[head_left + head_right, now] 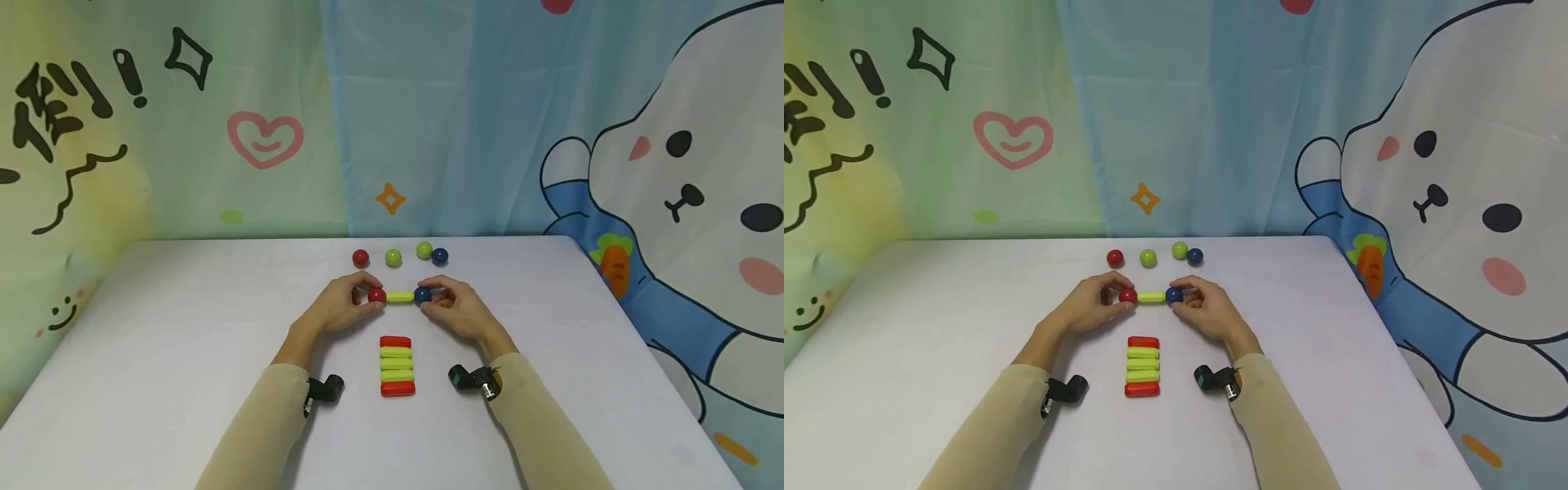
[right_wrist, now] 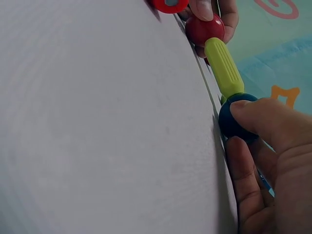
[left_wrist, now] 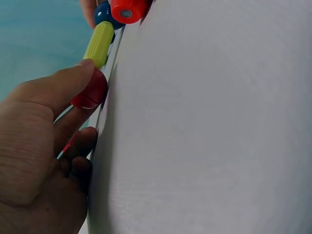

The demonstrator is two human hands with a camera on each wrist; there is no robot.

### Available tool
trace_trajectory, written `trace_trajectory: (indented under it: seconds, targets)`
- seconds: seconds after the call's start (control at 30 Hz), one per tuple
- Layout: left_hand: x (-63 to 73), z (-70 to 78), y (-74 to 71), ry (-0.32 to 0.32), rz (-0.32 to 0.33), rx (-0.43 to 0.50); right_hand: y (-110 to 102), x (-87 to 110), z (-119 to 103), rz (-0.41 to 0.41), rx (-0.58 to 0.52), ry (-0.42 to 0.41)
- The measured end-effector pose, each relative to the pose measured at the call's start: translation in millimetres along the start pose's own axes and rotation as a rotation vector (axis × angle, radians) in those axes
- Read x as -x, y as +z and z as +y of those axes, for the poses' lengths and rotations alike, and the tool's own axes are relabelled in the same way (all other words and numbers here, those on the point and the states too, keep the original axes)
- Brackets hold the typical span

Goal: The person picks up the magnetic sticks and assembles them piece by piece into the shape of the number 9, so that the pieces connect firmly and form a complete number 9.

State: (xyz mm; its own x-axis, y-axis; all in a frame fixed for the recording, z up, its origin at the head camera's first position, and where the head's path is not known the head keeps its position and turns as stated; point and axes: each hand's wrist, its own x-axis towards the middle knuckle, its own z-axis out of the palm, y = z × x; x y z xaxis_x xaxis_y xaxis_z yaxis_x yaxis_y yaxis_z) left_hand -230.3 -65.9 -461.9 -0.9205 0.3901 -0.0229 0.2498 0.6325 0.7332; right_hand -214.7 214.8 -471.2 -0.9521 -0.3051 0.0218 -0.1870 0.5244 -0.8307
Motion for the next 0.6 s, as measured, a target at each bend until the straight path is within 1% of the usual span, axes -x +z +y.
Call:
trace_trajectory:
  seconds: [0.3, 0.47, 0.6]
  targets:
    - [-0.7, -3.6, 3.2, 0.002, 0.016, 0.003, 2.0, -2.0, -2.5, -0.003, 0.06, 0.008]
    - [-0.3, -2.3, 4.7, 0.002, 0.02, 0.001, 4.0, -1.7, -2.7, 0.025, 0.081, 0.031]
    - [-0.7, -1.5, 5.5, -0.003, 0.032, -0.015, 5.4, -2.3, -2.8, 0.05, 0.082, 0.021]
